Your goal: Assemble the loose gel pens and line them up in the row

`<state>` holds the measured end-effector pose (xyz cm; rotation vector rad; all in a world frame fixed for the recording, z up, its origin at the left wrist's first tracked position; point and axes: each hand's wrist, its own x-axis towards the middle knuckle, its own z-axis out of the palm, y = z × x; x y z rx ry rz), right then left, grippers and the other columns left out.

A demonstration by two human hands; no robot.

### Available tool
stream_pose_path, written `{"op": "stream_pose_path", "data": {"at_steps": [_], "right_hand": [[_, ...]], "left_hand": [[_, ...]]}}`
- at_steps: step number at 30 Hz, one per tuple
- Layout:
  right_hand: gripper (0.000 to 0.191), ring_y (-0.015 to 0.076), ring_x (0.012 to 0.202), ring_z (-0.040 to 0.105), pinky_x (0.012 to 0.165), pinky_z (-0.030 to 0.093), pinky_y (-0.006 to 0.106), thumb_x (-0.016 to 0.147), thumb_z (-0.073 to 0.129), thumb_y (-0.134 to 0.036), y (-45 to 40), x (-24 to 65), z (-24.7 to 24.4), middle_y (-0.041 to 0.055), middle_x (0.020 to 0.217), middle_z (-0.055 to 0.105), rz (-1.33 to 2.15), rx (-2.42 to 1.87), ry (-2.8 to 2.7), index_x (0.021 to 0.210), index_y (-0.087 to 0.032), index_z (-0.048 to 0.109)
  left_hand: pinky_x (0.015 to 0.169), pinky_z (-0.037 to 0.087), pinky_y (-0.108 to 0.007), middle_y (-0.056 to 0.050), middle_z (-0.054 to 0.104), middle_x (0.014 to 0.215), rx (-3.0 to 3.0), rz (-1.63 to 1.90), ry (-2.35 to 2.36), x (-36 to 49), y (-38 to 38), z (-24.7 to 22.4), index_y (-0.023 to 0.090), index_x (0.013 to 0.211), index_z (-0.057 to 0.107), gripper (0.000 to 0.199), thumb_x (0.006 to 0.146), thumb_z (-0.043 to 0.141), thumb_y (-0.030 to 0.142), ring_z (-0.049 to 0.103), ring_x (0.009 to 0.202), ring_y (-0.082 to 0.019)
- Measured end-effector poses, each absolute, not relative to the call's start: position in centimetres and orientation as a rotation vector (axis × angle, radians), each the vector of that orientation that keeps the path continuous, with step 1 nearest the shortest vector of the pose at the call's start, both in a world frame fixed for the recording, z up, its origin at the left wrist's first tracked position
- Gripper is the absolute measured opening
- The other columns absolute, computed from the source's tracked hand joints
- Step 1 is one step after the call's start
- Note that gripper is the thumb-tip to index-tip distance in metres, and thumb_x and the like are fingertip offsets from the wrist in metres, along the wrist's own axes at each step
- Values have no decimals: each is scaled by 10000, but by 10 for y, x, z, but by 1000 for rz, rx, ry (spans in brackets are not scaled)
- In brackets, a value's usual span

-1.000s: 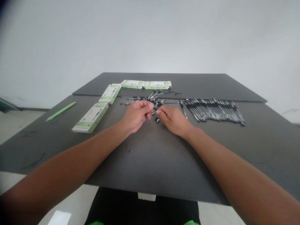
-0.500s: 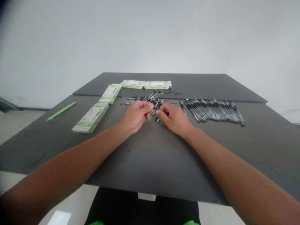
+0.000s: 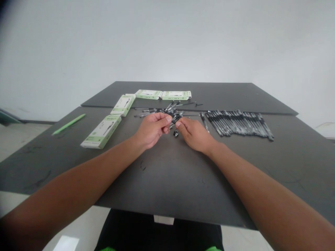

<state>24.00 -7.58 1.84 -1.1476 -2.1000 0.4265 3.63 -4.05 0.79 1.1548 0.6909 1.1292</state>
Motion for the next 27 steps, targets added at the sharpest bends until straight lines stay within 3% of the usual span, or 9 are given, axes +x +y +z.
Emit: {"op": "stream_pose_path", "data": {"at_steps": [11,18,27], "right_hand": [[317,187,701,547,657,377,327,1084,607,-462,-77,237,13,10,769,632,435,-1215,-2029,870,-228,608],[319,193,727,544,689,383,334,1117,550,-443,-78,237,15,7,778,611,400,-1181,-2063,878,-234,579],[435,202,714,533,684,351,344,1151,447,-535,-78,238,20,23,774,604,415,-1165,-2126,825,-250,484]], "left_hand": [[534,412,-232,30,605,646,1157,1165,738,38,-41,4,144,875,711,289,834,911,350,529,528,-79],[533,425,-232,22,623,694,1154,1158,697,38,-42,8,139,862,717,301,816,928,348,534,542,-71],[539,429,-233,22,617,681,1181,1144,683,37,-44,12,142,845,714,351,795,955,391,538,548,-74]]}}
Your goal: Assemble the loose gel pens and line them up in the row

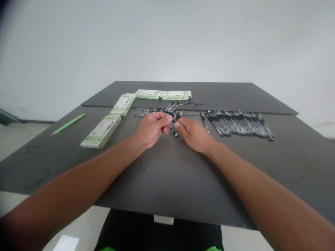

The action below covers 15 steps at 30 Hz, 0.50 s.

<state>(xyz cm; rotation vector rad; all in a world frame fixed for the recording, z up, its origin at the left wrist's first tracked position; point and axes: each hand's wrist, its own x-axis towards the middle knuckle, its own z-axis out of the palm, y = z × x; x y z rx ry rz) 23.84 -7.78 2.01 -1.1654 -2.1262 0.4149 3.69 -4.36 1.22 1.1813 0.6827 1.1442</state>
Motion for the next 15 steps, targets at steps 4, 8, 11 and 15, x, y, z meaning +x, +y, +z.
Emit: {"op": "stream_pose_path", "data": {"at_steps": [4,8,11,15], "right_hand": [[489,206,727,549,693,378,342,1152,410,-607,-77,239,21,30,780,620,444,-1151,-2112,851,-244,534],[548,205,725,559,690,401,337,1136,403,-681,-79,239,23,27,759,627,535,-1139,-2080,845,-243,559],[558,203,728,560,686,410,331,1125,421,-700,-79,239,23,20,744,613,612,-1124,-2057,849,-240,578],[529,199,718,540,676,397,327,1122,443,-662,-77,239,20,6,713,568,628,-1138,-2032,839,-238,583]], "left_hand": [[547,424,-238,22,616,681,1204,1149,655,37,-44,14,138,858,729,367,794,957,418,539,553,-77],[556,419,-243,16,622,684,1219,1154,654,36,-45,16,139,854,727,391,796,958,449,539,560,-78],[564,426,-242,17,623,687,1230,1144,655,37,-44,14,140,865,729,387,804,953,450,541,564,-78],[566,437,-236,27,614,692,1231,1132,667,38,-42,8,143,894,729,361,830,931,435,542,563,-75]]}}
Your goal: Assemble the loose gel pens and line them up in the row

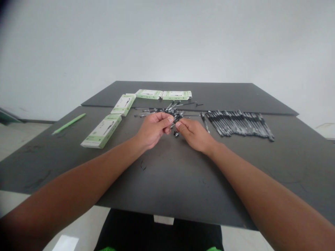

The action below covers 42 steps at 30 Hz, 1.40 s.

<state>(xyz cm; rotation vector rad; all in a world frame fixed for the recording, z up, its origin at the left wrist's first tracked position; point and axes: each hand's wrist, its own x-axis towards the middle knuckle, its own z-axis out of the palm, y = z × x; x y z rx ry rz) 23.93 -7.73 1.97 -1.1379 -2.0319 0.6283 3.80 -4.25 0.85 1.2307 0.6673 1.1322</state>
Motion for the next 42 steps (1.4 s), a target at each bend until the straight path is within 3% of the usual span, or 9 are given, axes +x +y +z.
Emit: {"op": "stream_pose_path", "data": {"at_steps": [7,13,31,35,38,42], "right_hand": [[428,186,691,507,660,368,328,1109,492,-531,-74,239,14,-10,707,543,567,-1219,-2003,814,-234,583],[421,180,688,507,649,368,327,1081,586,-558,-75,239,12,-6,722,583,502,-1220,-1961,812,-234,569],[343,191,717,543,700,407,341,1075,592,-459,-74,240,13,3,740,599,407,-1255,-1877,822,-229,611],[325,196,715,540,698,410,346,1070,599,-449,-74,239,15,7,738,616,394,-1272,-1841,829,-231,616],[324,199,715,541,690,407,345,1072,596,-447,-74,239,15,10,736,618,393,-1274,-1816,833,-229,626],[313,208,736,559,701,414,347,1075,594,-436,-74,240,15,22,760,646,359,-1273,-1800,847,-228,652]], "left_hand": [[563,438,-231,24,624,714,1233,1125,696,39,-41,4,137,918,725,319,870,895,402,561,569,-78],[567,427,-226,21,624,703,1225,1133,694,38,-42,6,133,917,730,315,869,896,396,550,572,-76],[568,457,-235,4,654,777,1201,1149,707,36,-37,2,145,934,730,277,874,887,365,567,594,-82],[564,431,-240,16,638,712,1280,1178,797,34,-35,1,162,928,722,237,919,825,376,542,571,-92],[626,452,-248,6,669,719,1523,1151,901,31,-34,1,169,939,752,166,952,766,333,571,622,-115],[875,526,-327,-47,764,925,2042,1039,847,30,-34,-1,196,962,796,89,948,708,190,687,895,-190]]}}
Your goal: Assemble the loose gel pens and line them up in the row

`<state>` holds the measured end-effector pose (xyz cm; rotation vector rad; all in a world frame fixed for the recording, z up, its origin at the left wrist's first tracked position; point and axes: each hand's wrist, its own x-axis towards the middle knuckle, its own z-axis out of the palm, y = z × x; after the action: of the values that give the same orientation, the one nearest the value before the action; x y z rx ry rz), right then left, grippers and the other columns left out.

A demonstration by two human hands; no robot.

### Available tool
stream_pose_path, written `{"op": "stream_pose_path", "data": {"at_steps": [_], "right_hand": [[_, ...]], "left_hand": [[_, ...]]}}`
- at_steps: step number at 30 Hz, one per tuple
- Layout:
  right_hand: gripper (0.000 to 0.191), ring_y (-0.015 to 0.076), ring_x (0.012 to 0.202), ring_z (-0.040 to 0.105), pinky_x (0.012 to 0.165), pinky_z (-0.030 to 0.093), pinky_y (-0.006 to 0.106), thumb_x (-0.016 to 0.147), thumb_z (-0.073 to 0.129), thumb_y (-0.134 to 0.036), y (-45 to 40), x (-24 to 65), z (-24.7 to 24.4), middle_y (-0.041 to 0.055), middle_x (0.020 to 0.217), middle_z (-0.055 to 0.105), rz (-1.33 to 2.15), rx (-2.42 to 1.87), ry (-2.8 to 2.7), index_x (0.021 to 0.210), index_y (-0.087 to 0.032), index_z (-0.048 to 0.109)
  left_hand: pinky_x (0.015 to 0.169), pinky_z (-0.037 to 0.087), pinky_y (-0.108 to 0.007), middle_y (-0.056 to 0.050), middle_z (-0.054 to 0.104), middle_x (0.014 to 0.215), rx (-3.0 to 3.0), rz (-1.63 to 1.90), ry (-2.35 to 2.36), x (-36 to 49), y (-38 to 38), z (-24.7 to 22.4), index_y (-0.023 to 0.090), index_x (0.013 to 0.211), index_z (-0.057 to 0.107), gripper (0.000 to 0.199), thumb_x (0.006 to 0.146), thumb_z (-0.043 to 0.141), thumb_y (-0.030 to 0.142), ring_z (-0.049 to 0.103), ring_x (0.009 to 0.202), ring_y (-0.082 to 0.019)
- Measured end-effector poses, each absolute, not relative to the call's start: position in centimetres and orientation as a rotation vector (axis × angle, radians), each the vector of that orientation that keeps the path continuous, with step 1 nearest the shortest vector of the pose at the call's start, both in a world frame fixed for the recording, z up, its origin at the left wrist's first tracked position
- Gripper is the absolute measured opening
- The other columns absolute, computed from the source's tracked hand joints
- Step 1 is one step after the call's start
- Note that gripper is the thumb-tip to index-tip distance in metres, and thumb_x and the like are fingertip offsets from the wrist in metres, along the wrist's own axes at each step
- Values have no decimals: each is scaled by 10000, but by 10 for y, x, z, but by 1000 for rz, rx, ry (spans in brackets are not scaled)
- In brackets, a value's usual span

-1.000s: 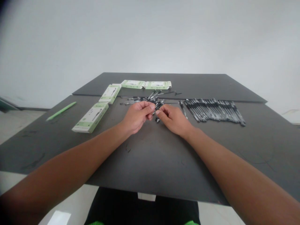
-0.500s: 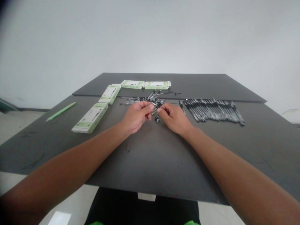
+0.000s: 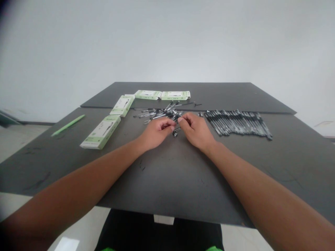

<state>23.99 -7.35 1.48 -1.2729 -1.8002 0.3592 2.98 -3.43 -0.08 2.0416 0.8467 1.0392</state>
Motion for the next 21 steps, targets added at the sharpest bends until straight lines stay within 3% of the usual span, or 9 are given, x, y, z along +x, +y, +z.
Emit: {"op": "stream_pose_path", "data": {"at_steps": [4,7,21], "right_hand": [[300,217,769,593,719,433,348,1076,588,-415,-73,240,14,34,796,678,368,-1276,-1788,854,-228,664],[295,224,789,603,730,443,351,1076,588,-417,-73,240,14,38,810,686,372,-1274,-1789,864,-230,671],[299,205,747,572,717,415,337,1063,595,-405,-73,240,13,18,764,640,353,-1291,-1799,830,-224,640]], "left_hand": [[1095,490,-477,-135,757,1192,2498,800,698,31,-39,0,194,1082,820,162,980,697,221,680,1182,-303],[1131,466,-534,-162,728,1288,2646,634,706,31,-44,2,199,1114,826,199,1021,666,274,653,1239,-339],[1070,513,-511,-152,722,1180,2771,492,848,31,-47,8,153,1063,800,247,1064,612,313,664,1138,-322]]}}
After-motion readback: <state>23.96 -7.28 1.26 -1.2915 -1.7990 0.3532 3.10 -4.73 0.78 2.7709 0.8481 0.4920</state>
